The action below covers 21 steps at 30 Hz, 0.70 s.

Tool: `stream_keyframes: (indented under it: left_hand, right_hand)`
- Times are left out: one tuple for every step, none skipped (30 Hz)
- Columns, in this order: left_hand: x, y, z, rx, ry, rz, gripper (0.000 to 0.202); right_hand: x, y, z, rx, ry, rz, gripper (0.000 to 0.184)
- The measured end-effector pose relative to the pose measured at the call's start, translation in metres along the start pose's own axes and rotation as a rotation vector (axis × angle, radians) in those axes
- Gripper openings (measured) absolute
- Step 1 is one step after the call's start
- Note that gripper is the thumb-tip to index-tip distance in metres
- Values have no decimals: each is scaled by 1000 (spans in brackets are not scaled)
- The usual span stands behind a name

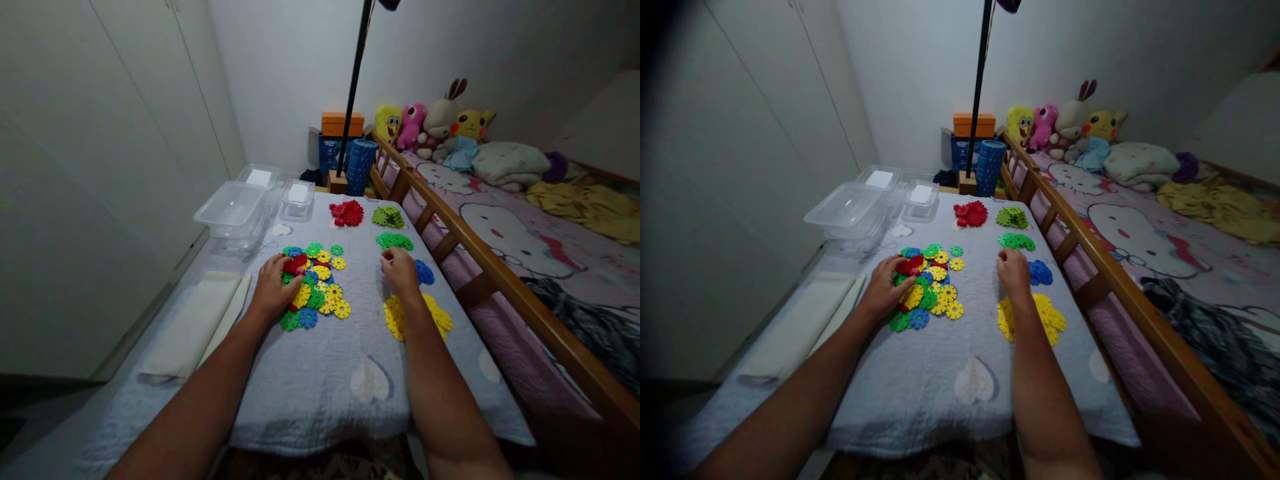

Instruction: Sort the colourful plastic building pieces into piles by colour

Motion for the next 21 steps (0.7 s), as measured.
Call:
stream_keyframes:
  left_hand:
    - [0, 0, 0, -5, -1, -3, 47]
    - [0, 0, 0, -10, -3, -4, 46]
    - [1, 0, 0, -17, -4, -6, 46]
    - [1, 0, 0, -23, -5, -7, 46]
    - [1, 0, 0, -27, -6, -8, 46]
    - [1, 0, 0, -30, -6, -9, 46]
    - [1, 0, 0, -30, -6, -11, 46]
    - [1, 0, 0, -28, -5, -13, 46]
    - [1, 0, 0, -24, -4, -15, 47]
    - [1, 0, 0, -19, -2, -17, 47]
    - [1, 0, 0, -17, -1, -18, 47]
    - [1, 0, 0, -15, 0, -17, 48]
    - [1, 1, 0, -15, 2, -16, 48]
    - [1, 1, 1, -16, 3, -14, 48]
    - [1, 1, 1, -18, 4, -13, 48]
    - [2, 1, 1, -19, 6, -12, 49]
    - [2, 2, 2, -19, 7, -12, 49]
    - [3, 2, 2, -19, 7, -13, 48]
    - [3, 2, 2, -19, 6, -13, 48]
    - [3, 2, 2, -18, 4, -13, 47]
    - [3, 2, 2, -17, 3, -14, 46]
  right_hand:
    - [15, -2, 10, 66, -8, -44, 18]
    - [29, -5, 19, 125, -24, -87, 20]
    - [43, -9, 28, 176, -43, -126, 22]
    - [54, -13, 36, 217, -62, -162, 25]
    - [64, -18, 43, 251, -80, -191, 28]
    - [72, -22, 49, 278, -96, -213, 32]
    - [78, -25, 54, 300, -108, -229, 35]
    - [83, -27, 58, 317, -118, -240, 37]
    - [85, -29, 62, 331, -126, -247, 38]
    - [87, -30, 65, 342, -131, -251, 39]
    - [88, -31, 67, 352, -137, -253, 39]
    - [89, -31, 69, 361, -143, -254, 38]
    - [89, -30, 70, 368, -151, -255, 37]
    - [88, -30, 71, 373, -161, -256, 35]
    - [88, -29, 71, 373, -171, -255, 33]
    - [88, -28, 71, 371, -183, -251, 30]
    - [87, -28, 70, 367, -194, -247, 28]
    - [87, -28, 70, 363, -203, -244, 25]
    - [88, -28, 70, 360, -211, -242, 23]
    - [88, -28, 69, 357, -216, -244, 23]
    - [89, -28, 69, 354, -218, -246, 23]
Point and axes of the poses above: each hand's wrist, its own y-axis towards the middle knuckle, its own z-axis out of the palm, x = y × z, the point moved 7 cm from there along y, towards the middle knuckle, and after that the axes turned 6 degrees about x, right-handed, at the moved point
